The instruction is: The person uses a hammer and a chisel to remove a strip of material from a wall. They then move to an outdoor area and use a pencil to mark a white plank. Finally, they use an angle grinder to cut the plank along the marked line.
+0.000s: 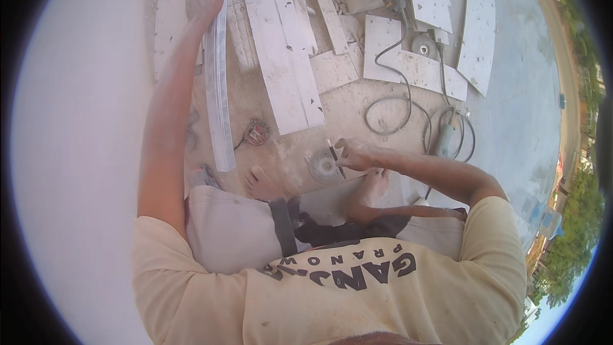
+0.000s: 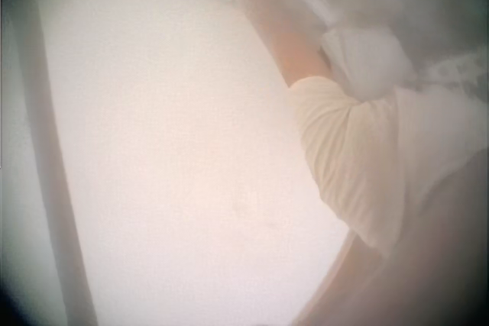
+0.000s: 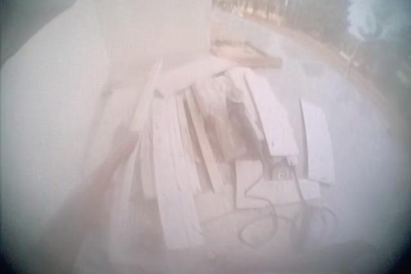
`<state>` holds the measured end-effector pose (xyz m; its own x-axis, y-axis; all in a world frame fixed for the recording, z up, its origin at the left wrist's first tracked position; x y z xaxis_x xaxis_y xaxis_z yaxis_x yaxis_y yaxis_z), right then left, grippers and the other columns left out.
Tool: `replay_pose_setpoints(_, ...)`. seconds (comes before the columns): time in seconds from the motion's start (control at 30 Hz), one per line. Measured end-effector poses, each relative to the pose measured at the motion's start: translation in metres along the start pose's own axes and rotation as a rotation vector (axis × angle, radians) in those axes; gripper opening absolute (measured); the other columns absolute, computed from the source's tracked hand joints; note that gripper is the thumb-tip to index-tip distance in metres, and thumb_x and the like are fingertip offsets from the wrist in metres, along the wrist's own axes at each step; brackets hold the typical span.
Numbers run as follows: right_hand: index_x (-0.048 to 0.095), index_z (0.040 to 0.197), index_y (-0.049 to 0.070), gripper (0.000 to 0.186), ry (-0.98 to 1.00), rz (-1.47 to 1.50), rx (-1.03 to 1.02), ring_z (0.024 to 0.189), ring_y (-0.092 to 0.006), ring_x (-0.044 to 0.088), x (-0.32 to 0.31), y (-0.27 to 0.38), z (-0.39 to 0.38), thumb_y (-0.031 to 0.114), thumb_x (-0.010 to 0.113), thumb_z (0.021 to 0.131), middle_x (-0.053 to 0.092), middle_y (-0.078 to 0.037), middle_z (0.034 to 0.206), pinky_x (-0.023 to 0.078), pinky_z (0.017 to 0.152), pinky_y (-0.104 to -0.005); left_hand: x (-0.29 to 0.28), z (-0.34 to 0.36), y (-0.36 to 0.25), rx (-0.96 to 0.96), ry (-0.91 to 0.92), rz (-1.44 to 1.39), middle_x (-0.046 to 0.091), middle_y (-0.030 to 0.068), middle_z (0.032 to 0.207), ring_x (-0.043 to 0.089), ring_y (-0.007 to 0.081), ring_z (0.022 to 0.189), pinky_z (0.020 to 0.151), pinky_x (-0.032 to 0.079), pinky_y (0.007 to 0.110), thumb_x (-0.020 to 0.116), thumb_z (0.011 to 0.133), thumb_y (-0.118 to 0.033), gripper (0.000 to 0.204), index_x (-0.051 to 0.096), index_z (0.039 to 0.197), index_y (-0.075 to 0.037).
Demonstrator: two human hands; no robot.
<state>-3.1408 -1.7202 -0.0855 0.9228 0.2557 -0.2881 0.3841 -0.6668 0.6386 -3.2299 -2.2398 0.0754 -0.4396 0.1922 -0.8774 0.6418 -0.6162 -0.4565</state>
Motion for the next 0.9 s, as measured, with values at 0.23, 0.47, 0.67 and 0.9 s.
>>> replay_pose_setpoints(0.23,0.055,0.135,0.0,0.058,-0.148,0.792,0.009,0.107,-0.0201,0.061,-0.082,0.066,0.013,0.042,0.063,0.096,0.062,-0.01,0.115,0.054,0.092,-0.0393,-0.029,-0.035,0.087,-0.015,-0.119,0.076,0.068,0.0276,0.114,0.065,0.0437,0.11,0.094,0.05,0.051,0.062,0.089,-0.043,0.057,0.061,0.119,0.005)
replay_pose_setpoints(0.47,0.062,0.117,0.002,0.039,-0.258,0.768,0.017,0.096,-0.019,0.062,-0.095,0.084,0.019,0.034,0.059,0.096,0.063,-0.009,0.106,0.057,0.08,-0.0368,-0.008,-0.057,0.133,-0.08,-0.049,0.184,0.066,0.0302,0.113,0.065,0.0453,0.107,0.092,0.051,0.053,0.059,0.093,-0.042,0.05,0.059,0.112,0.005)
replay_pose_setpoints(0.67,0.065,0.111,0.003,0.031,-0.451,0.699,-0.036,0.081,-0.0155,0.063,-0.125,0.091,-0.011,0.029,0.054,0.097,0.066,-0.008,0.092,0.055,0.068,-0.0316,0.009,-0.067,0.182,-0.07,0.01,0.271,0.064,0.0295,0.114,0.064,0.0462,0.106,0.092,0.051,0.053,0.058,0.094,-0.039,0.048,0.057,0.116,0.003)
replay_pose_setpoints(0.9,0.068,0.107,0.0,0.034,-0.624,0.452,0.008,0.077,-0.0158,0.063,-0.174,0.127,-0.07,0.029,0.052,0.099,0.067,-0.008,0.086,0.051,0.066,-0.0316,-0.019,-0.034,0.068,0.188,-0.159,0.076,0.051,0.028,0.135,0.048,0.0455,0.125,0.105,0.043,0.055,0.058,0.095,-0.034,0.056,0.051,0.134,0.006)
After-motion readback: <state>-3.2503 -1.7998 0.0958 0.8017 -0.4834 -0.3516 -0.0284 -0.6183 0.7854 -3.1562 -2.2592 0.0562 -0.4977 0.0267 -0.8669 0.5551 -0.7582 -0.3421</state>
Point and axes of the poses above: each hand's wrist, its own z-axis towards the middle knuckle, its own x-axis out of the palm, y = z × x, the point moved 9 cm from there along z, towards the middle knuckle
